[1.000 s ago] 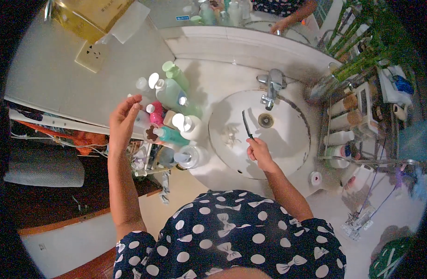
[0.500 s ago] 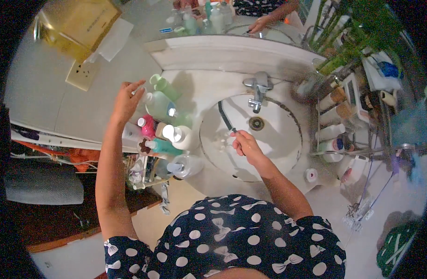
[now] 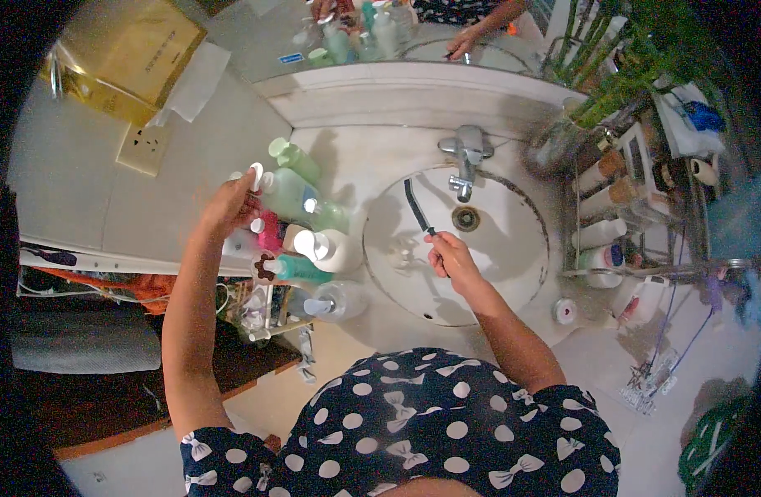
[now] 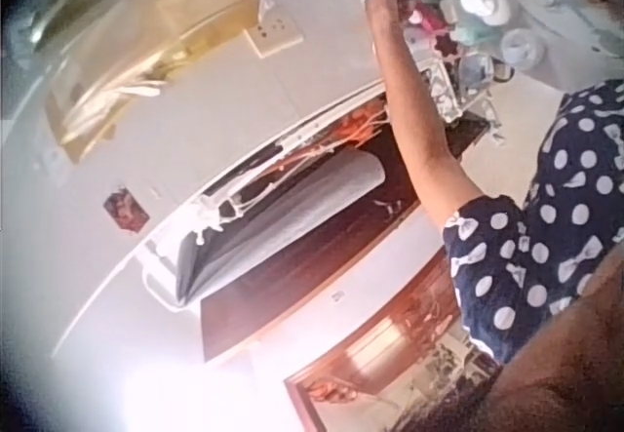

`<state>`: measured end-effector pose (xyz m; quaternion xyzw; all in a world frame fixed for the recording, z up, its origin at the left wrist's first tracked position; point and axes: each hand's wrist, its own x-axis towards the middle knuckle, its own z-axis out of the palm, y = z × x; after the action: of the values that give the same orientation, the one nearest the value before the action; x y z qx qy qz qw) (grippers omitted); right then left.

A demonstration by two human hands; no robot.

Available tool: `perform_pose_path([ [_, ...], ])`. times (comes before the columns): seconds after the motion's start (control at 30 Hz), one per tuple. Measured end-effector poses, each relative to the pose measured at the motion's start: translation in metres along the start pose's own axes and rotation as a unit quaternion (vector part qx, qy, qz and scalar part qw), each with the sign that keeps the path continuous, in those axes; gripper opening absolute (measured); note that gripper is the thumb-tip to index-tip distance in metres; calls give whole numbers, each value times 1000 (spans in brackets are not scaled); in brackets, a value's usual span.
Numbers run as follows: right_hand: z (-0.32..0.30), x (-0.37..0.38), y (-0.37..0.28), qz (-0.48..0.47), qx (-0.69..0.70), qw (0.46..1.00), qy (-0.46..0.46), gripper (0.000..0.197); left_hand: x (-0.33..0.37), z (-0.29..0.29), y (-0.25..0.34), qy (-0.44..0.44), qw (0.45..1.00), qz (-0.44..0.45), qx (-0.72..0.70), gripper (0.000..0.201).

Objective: Wiping down soap bottles and cleaning the bathroom sink and faucet with a cloth and toothbrush.

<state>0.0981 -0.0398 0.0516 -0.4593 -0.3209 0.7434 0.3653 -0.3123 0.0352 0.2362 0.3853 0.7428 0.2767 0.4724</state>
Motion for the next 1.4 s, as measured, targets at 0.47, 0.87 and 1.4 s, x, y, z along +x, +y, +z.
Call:
perform_pose_path([
  [0.47,-2,-2,11,3,8,1000,25,26,20,8,-30,-136,891,-116,-417,48],
  [0.87,-9,-8,12,-9,-5,1000,27,29,6,13,-24,-159,883,-88,-433,31],
  [1.4,-11,-10,34,4,-10,1000,26,27,16,11,-36,-205,873,-91,-433,32],
])
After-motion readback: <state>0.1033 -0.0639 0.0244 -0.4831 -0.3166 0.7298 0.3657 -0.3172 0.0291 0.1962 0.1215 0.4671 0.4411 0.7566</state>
